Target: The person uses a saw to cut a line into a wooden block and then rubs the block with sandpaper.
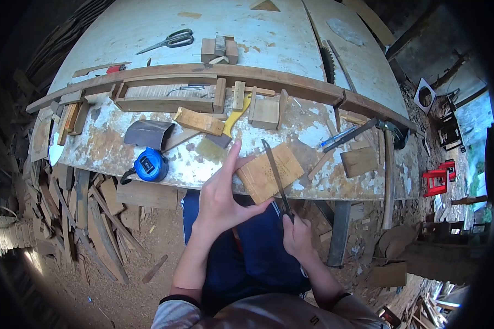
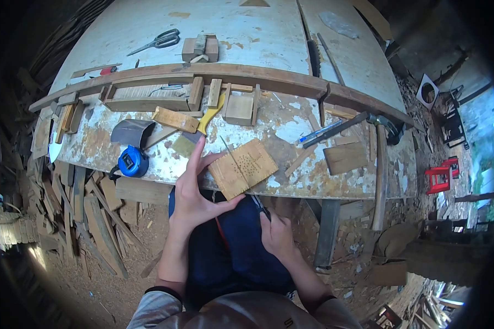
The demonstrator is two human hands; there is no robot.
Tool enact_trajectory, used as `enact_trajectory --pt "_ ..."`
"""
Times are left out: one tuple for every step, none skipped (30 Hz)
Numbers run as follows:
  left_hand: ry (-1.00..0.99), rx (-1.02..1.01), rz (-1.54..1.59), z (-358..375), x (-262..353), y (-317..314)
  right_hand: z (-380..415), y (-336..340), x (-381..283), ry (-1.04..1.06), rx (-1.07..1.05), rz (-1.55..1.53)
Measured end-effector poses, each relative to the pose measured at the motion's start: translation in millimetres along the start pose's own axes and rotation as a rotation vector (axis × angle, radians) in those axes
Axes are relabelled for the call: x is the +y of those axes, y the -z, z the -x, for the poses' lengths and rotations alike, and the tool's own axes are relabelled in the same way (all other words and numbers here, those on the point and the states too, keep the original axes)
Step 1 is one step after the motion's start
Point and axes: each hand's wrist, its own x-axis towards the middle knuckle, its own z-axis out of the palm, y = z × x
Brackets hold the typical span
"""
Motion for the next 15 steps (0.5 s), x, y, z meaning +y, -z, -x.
enact_trajectory --pt "0.020 -0.015 0.006 -1 1 0 5 -5 17 0.005 -0.001 0.004" --pt "0.033 -0.029 0.008 -3 1 2 14 -14 47 0.016 0.003 0.006" --pt "0.012 -0.019 -0.003 -5 0 3 14 -19 63 0.030 0.005 0.009" --pt "-0.002 -0.011 -0.011 -3 -1 2 11 -17 55 0.032 0.007 0.001" --pt "-0.013 -0.002 -0.017 -3 -2 0 5 -10 40 0.034 0.007 -0.004" --pt "-0.014 0.001 0.002 -2 -4 -1 0 -5 27 0.030 0.002 -0.007" --pt "0.006 -0.003 0.002 0 -1 -1 -2 -2 16 0.023 -0.007 0.003" --pt "0.025 -0.011 0.005 0 3 0 -5 1 5 0.013 -0.011 0.014" --pt "0.025 -0.011 0.001 -4 4 2 -11 2 0 0.020 -0.004 0.022" --pt "0.011 -0.006 -0.005 -4 2 2 -6 -6 20 0.034 0.024 0.040" --pt "0.000 -0.001 -0.008 -4 0 2 0 -13 39 0.053 0.028 0.024" --pt "-0.006 0.005 -0.007 -3 -1 1 6 -17 56 0.071 0.027 0.012" --pt "-0.005 0.009 -0.003 -2 -2 -1 9 -17 64 0.081 0.022 0.003" --pt "-0.012 0.023 -0.015 -5 -2 -1 2 -11 46 0.079 0.029 0.005" --pt "-0.007 0.026 -0.025 -6 0 0 -4 -5 27 0.080 0.010 0.007"
